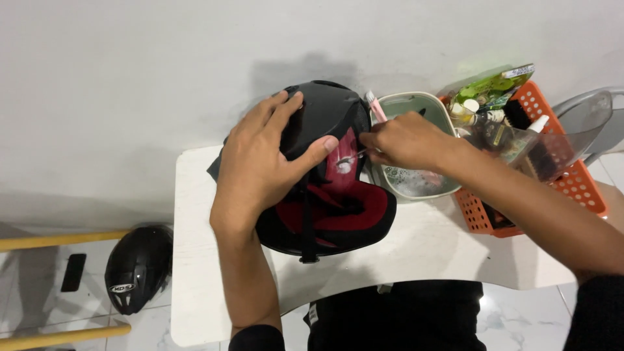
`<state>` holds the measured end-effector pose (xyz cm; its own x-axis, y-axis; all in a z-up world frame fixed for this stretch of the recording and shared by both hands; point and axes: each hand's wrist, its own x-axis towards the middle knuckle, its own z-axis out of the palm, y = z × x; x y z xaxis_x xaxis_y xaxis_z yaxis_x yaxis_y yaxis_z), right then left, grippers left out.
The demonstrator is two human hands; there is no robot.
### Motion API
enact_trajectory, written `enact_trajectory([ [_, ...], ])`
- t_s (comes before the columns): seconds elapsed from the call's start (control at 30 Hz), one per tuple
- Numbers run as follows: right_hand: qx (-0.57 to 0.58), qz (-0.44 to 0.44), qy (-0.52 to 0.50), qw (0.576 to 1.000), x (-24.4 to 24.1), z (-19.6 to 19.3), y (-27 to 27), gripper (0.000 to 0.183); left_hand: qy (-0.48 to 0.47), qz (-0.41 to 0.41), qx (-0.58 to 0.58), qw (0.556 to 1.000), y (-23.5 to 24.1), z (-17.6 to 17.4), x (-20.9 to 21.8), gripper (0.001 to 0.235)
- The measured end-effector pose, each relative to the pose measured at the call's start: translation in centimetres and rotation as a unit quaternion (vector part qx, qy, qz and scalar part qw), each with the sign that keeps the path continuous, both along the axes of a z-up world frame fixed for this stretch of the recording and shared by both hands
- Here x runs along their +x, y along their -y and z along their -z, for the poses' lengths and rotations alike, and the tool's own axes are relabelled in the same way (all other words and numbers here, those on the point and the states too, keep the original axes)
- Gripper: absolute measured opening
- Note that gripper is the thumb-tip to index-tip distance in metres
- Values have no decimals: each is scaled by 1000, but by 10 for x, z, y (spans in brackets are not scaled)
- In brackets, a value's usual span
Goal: Scrubbing the interior lining of a motorcycle helmet using a toothbrush and soapy water.
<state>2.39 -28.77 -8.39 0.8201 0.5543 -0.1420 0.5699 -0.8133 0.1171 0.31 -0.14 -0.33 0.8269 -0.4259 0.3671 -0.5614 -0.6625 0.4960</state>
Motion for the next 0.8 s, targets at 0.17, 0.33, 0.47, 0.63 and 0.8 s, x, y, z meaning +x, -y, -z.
enact_trajectory([
  [0.17,-27,-52,198,978,1,-5,-8,9,-25,-8,6,1000,-1,-1,2,75],
  [0.33,3,-110,324,940,11,-11,-16,61,-35,-11,10,999,1,-3,0,75],
  [0.47,-7,-87,193,977,27,1,-19,24,-15,-2,10,1000,0,-1,1,75],
  [0.63,-26,-78,212,974,21,2,-15,44,-7,0,-3,1000,-3,-1,2,75],
  [0.8,-11,25,-20,999,3,-11,-13,17,-49,0,8,999,-4,-5,2,79],
])
